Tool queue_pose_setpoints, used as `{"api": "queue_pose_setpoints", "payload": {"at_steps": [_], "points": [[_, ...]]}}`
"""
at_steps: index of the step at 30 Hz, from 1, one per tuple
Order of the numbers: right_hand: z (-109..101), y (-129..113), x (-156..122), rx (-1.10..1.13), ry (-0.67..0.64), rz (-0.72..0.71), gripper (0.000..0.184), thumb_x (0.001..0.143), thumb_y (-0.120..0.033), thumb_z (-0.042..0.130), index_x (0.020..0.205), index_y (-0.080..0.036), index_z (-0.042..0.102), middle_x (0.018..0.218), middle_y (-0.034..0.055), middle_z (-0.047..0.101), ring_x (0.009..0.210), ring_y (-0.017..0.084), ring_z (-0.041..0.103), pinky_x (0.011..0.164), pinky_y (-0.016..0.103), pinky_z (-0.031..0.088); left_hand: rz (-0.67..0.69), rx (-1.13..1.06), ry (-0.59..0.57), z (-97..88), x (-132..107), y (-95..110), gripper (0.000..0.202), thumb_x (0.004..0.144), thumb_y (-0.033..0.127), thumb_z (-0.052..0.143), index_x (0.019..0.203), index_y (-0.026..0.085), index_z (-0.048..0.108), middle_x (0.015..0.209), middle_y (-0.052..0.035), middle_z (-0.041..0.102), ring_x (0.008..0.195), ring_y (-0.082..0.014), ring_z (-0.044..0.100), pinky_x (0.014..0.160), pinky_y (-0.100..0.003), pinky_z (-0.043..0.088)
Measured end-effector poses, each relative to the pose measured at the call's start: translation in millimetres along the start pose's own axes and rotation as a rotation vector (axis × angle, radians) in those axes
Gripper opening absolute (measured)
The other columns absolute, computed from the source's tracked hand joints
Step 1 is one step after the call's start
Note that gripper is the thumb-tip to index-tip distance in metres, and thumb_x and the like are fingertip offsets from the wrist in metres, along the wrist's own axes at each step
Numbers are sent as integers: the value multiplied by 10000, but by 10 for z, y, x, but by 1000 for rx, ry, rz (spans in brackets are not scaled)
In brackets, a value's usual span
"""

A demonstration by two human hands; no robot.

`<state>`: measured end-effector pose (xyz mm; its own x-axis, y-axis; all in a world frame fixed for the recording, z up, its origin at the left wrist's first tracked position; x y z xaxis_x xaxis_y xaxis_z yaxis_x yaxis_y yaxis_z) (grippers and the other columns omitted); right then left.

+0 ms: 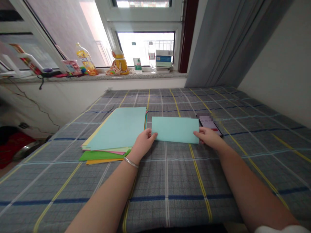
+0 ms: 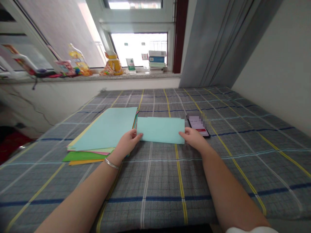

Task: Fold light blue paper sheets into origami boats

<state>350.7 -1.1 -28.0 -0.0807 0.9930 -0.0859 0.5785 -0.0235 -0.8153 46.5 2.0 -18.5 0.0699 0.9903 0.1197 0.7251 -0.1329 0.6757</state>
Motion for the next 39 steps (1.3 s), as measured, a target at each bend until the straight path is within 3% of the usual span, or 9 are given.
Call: {"api": "queue_pose_setpoints", "payload": {"at_steps": [4,7,9,11,17,20,26,31,39], "points": [[0,-41,-7,-216,89,-3,284,818,-440,487,715,-182,544,628,3,566,573,148,524,506,249,349,-57,-52,-6,6,-25,38,307,823,390,541,1025,161,575,677,11,618,639,-167,594,612,-261,410],[12,-60,-1,-367,144,2,287,813,-434,480,661,-193,515,617,4,556,589,154,521,520,252,327,-70,-64,8,9,-49,54,633,811,358,578,1363,121,379,646,32,597,622,-172,598,622,-266,425],[33,-60,10,-448,168,23,276,808,-416,499,643,-196,510,607,8,557,593,157,522,524,252,314,-56,-7,5,16,-61,61,735,819,333,576,1447,122,259,613,51,570,619,-172,597,631,-262,427],[58,-57,21,-499,172,42,250,802,-384,524,640,-194,519,619,19,574,605,160,529,532,253,311,-14,75,-34,34,-66,68,685,841,306,549,1455,164,282,615,50,571,631,-166,602,642,-254,429],[113,-64,27,-606,174,64,205,810,-351,541,684,-189,553,659,41,598,623,172,528,551,264,302,97,279,-106,112,-44,86,335,899,261,461,1168,195,649,864,-62,702,838,-204,645,803,-288,465],[124,-64,34,-638,179,73,215,825,-358,524,690,-193,552,663,48,599,621,179,531,546,275,296,126,322,-92,142,-32,84,333,902,231,445,1154,197,660,1030,-86,694,957,-216,632,879,-300,454],[140,-24,92,-606,261,24,191,804,-348,561,810,-163,605,830,88,650,788,210,592,668,288,388,142,442,-38,199,-15,58,339,903,245,441,1169,223,650,977,-82,627,874,-189,613,864,-290,455],[165,45,119,-413,343,77,576,786,-449,595,1252,-129,486,984,105,660,884,234,621,736,309,429,164,528,64,235,-24,63,369,877,332,503,1212,220,611,1191,-109,583,1166,-273,475,1027,-385,348],[154,26,138,-376,280,121,733,770,-499,595,1351,-86,425,877,91,655,819,238,622,705,318,437,147,509,-4,255,-19,56,406,903,405,460,1259,239,562,1326,-107,538,1264,-306,421,1091,-550,217]]}}
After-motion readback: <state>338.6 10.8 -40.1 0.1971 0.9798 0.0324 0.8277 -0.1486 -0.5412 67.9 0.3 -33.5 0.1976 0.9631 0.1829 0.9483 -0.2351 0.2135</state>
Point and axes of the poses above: each hand's wrist, its own x-axis towards the middle knuckle, its own z-axis out of the palm, y = z × x, the point moved 2 cm from there along x, towards the middle knuckle
